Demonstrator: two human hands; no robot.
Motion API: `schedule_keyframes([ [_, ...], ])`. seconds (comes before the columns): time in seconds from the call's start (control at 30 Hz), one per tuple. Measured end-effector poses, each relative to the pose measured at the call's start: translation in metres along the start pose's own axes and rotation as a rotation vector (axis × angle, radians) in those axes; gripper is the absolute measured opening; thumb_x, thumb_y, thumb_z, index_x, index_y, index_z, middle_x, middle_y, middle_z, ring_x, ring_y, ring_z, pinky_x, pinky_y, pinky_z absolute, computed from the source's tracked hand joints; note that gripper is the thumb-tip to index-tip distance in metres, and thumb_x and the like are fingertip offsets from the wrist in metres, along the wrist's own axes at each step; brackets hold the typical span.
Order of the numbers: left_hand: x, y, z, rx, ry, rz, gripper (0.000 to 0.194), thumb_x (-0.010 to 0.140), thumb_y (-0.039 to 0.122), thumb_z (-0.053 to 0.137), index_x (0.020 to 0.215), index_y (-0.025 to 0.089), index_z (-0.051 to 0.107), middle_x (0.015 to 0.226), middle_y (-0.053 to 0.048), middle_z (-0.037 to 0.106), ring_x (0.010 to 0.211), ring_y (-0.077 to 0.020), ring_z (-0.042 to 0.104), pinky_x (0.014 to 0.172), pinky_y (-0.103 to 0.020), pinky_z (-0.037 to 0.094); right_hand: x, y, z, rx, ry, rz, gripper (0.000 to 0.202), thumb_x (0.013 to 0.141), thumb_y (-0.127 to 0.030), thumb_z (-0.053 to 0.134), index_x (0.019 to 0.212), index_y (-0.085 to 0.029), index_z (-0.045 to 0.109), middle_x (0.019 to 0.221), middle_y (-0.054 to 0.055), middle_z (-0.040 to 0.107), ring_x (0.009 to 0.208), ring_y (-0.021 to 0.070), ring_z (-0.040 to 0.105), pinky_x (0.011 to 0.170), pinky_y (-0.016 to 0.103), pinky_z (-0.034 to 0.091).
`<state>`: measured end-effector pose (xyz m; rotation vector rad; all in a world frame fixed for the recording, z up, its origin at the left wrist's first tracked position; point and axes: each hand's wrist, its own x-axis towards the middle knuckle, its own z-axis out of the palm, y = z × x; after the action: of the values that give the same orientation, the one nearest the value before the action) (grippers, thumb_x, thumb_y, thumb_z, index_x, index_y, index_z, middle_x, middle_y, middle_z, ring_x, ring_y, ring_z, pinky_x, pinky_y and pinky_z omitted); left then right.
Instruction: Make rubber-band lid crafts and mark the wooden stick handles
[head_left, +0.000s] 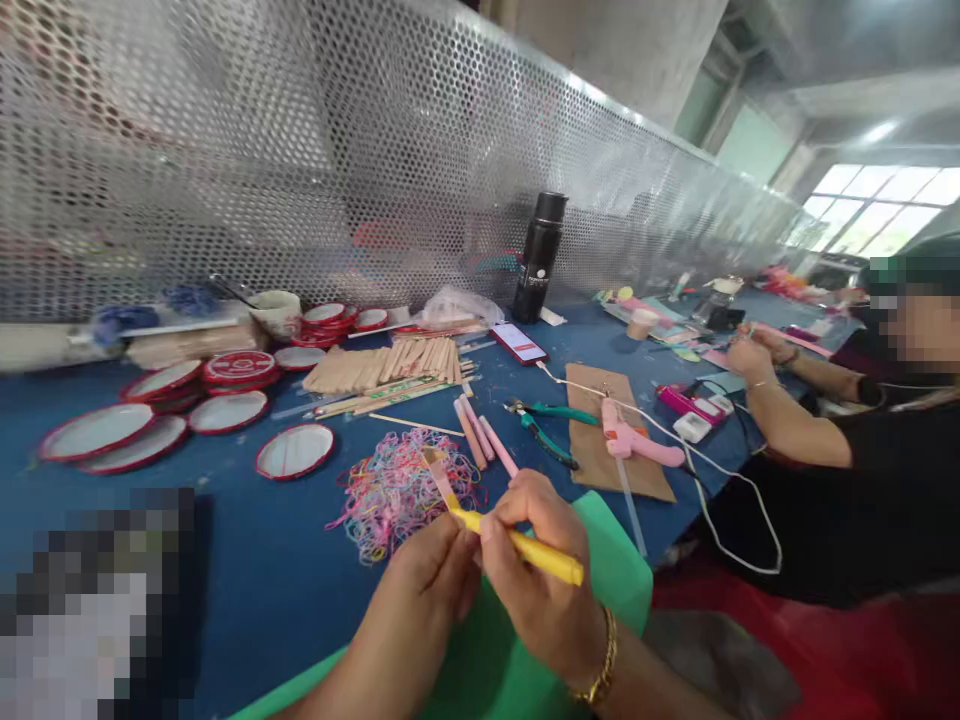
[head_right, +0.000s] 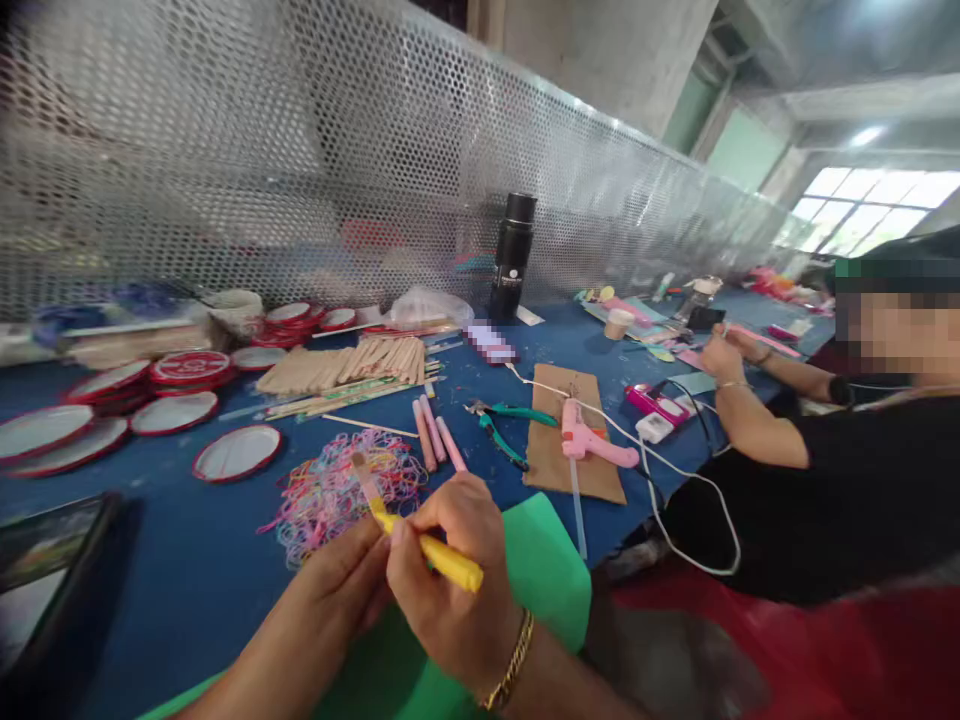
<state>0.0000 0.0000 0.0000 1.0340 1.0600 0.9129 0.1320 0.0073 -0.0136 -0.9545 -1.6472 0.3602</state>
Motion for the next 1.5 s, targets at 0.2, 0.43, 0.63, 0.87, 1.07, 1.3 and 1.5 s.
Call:
schedule_keyframes([
  [0.2,0.005,-0.005,-0.001,0.075,-0.005,0.057,0.059,0.073,0.077,0.066,0.068,0.020,0.054,0.057,0.006,0.039,0.053,-0.0104,0.032,0.048,-0.022,0.027,0.000,-0.002,0.000,-0.007,0.056,0.009,0.018,0.092,-0.013,0.054,0.078,-0.022,0.047,0.072,-0.002,0.052,0.072,0.0155,0.053,0.070,0.031,0.044],
  [0.43,0.005,-0.005,0.000,0.003,0.000,0.034,0.057,0.072,0.074,0.070,0.068,0.020,0.053,0.059,0.006,0.040,0.053,-0.0102,0.032,0.048,-0.022,0.026,-0.001,0.001,0.001,-0.014,0.061,0.036,0.019,0.092,-0.014,0.055,0.078,-0.022,0.047,0.072,-0.002,0.053,0.072,0.0158,0.054,0.070,0.031,0.044],
  [0.63,0.003,-0.006,0.001,0.017,0.012,0.038,0.056,0.073,0.073,0.069,0.066,0.020,0.055,0.058,0.006,0.040,0.052,-0.0100,0.031,0.047,-0.022,0.025,-0.002,0.000,0.000,-0.008,0.041,0.015,0.019,0.092,-0.015,0.055,0.077,-0.022,0.047,0.072,-0.002,0.053,0.071,0.0157,0.054,0.070,0.032,0.045],
  [0.87,0.003,-0.006,0.001,0.032,0.024,0.045,0.058,0.071,0.075,0.069,0.066,0.020,0.053,0.057,0.005,0.040,0.052,-0.0102,0.032,0.047,-0.022,0.026,-0.002,0.000,0.000,0.017,0.034,0.023,0.018,0.092,-0.014,0.055,0.078,-0.022,0.047,0.073,-0.002,0.053,0.072,0.0157,0.054,0.071,0.032,0.044],
  [1.07,0.003,-0.006,0.000,0.031,0.003,0.038,0.058,0.072,0.076,0.067,0.069,0.020,0.055,0.058,0.006,0.039,0.052,-0.0100,0.030,0.046,-0.022,0.024,-0.002,0.001,0.000,0.006,0.058,0.047,0.019,0.093,-0.014,0.054,0.078,-0.022,0.046,0.072,-0.002,0.052,0.073,0.0161,0.053,0.070,0.032,0.043],
  [1.3,0.005,-0.014,-0.005,0.076,0.006,0.038,0.058,0.076,0.076,0.064,0.070,0.019,0.058,0.055,0.006,0.041,0.052,-0.0106,0.033,0.049,-0.023,0.025,-0.003,0.003,0.000,-0.022,0.080,0.062,0.021,0.095,-0.016,0.054,0.077,-0.023,0.047,0.071,-0.002,0.053,0.071,0.0165,0.053,0.070,0.032,0.044],
  [1.5,0.002,-0.004,-0.005,0.031,-0.025,0.026,0.062,0.071,0.079,0.067,0.073,0.017,0.066,0.051,0.008,0.033,0.049,-0.0096,0.027,0.047,-0.023,0.020,-0.004,0.005,-0.001,0.080,0.073,0.116,0.007,0.100,-0.024,0.055,0.102,-0.024,0.062,0.082,0.000,0.067,0.075,0.0168,0.065,0.075,0.032,0.051],
])
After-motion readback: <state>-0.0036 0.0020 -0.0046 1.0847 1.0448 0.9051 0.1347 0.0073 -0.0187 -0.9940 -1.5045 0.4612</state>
